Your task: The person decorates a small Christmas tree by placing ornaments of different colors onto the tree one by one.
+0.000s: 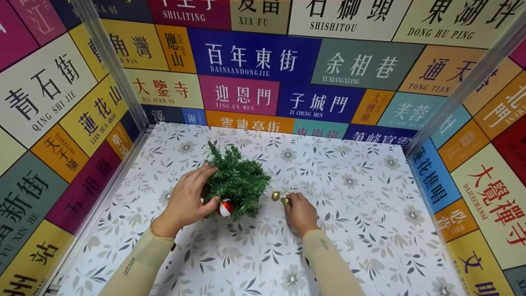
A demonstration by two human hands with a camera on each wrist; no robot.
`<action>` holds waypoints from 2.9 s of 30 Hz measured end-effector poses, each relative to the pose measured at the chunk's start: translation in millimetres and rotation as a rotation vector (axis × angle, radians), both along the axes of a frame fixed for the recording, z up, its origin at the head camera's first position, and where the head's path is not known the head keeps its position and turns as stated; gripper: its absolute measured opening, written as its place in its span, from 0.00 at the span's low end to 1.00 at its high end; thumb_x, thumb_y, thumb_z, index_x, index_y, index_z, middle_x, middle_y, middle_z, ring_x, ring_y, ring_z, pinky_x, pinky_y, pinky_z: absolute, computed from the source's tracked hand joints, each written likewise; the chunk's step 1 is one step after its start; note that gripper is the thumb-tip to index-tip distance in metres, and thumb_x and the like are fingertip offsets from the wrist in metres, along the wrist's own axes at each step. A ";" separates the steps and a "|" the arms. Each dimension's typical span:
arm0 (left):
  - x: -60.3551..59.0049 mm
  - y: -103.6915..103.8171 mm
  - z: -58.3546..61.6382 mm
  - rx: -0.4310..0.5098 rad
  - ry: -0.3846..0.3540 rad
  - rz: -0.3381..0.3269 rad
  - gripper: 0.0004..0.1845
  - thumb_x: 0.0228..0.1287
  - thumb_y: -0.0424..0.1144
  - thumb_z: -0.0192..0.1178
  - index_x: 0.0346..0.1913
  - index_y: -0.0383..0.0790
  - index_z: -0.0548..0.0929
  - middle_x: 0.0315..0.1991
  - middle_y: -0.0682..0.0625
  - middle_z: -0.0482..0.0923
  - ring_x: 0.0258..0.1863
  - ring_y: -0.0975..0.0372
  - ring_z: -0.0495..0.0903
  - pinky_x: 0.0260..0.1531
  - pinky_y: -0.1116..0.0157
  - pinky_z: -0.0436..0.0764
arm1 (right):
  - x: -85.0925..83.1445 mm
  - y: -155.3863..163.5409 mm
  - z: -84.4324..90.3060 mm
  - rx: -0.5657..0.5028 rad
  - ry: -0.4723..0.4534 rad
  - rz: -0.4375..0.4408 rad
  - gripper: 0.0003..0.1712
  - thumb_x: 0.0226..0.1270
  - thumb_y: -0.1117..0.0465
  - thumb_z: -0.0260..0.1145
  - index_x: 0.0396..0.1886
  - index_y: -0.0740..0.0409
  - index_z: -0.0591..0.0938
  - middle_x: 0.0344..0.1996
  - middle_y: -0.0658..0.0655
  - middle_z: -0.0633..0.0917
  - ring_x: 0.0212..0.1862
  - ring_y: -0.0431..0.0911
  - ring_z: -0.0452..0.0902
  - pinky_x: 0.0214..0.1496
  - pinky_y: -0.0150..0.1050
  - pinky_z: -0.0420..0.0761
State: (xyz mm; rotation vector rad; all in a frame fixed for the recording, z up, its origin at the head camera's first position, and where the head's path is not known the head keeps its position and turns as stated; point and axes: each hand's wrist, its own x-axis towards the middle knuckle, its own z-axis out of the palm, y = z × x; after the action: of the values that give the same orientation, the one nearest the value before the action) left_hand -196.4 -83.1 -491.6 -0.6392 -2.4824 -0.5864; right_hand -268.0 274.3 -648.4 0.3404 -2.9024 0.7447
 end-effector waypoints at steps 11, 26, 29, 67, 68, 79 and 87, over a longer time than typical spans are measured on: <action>0.1 -2.5 2.5 -0.003 -0.023 -0.023 0.36 0.58 0.49 0.58 0.71 0.41 0.71 0.68 0.45 0.70 0.69 0.54 0.67 0.67 0.53 0.64 | 1.5 -0.9 0.7 0.006 0.007 -0.010 0.14 0.68 0.56 0.67 0.52 0.51 0.82 0.38 0.48 0.80 0.39 0.49 0.79 0.44 0.51 0.79; -2.2 -6.5 2.4 0.021 -0.013 -0.063 0.36 0.58 0.42 0.57 0.72 0.42 0.70 0.69 0.47 0.70 0.69 0.56 0.67 0.66 0.54 0.65 | 1.6 0.4 1.4 -0.008 -0.024 0.000 0.18 0.70 0.55 0.66 0.57 0.52 0.81 0.41 0.49 0.80 0.42 0.50 0.80 0.48 0.52 0.79; -2.4 -6.7 2.5 0.028 -0.007 -0.069 0.36 0.58 0.42 0.57 0.72 0.42 0.70 0.69 0.47 0.70 0.69 0.56 0.67 0.67 0.54 0.64 | 1.2 0.2 1.7 -0.009 -0.015 -0.001 0.17 0.69 0.55 0.66 0.56 0.52 0.81 0.41 0.49 0.80 0.42 0.50 0.80 0.48 0.52 0.79; -1.0 -7.0 2.7 0.030 -0.027 -0.052 0.38 0.60 0.47 0.58 0.75 0.41 0.66 0.70 0.46 0.68 0.69 0.55 0.66 0.68 0.55 0.62 | 13.0 16.4 24.6 -0.013 0.002 -0.043 0.18 0.68 0.56 0.68 0.55 0.55 0.83 0.45 0.55 0.84 0.42 0.50 0.83 0.43 0.52 0.81; -0.9 -6.9 2.8 0.032 -0.027 -0.054 0.38 0.60 0.47 0.58 0.75 0.41 0.66 0.70 0.46 0.68 0.69 0.55 0.66 0.68 0.55 0.62 | 13.8 17.3 25.9 -0.010 0.004 -0.044 0.17 0.68 0.56 0.68 0.54 0.55 0.83 0.45 0.55 0.84 0.42 0.50 0.83 0.43 0.52 0.81; -1.9 -6.4 2.2 0.026 -0.011 -0.057 0.39 0.60 0.48 0.58 0.75 0.41 0.65 0.71 0.46 0.68 0.70 0.55 0.66 0.68 0.55 0.62 | 29.6 23.2 46.8 0.040 0.054 -0.006 0.19 0.66 0.53 0.69 0.54 0.54 0.83 0.42 0.55 0.85 0.39 0.50 0.81 0.38 0.52 0.81; -2.1 -6.2 2.4 0.025 0.003 -0.059 0.39 0.60 0.48 0.58 0.75 0.42 0.65 0.72 0.47 0.66 0.70 0.56 0.65 0.68 0.54 0.63 | 46.9 13.8 67.4 0.032 0.219 0.069 0.17 0.64 0.55 0.71 0.52 0.50 0.84 0.41 0.50 0.85 0.40 0.48 0.82 0.34 0.48 0.81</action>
State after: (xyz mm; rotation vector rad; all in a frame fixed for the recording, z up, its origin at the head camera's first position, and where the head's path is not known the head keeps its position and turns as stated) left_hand -198.5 -89.3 -489.2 -0.7052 -2.4564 -0.6369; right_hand -221.1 288.1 -581.0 0.4947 -2.7106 0.6271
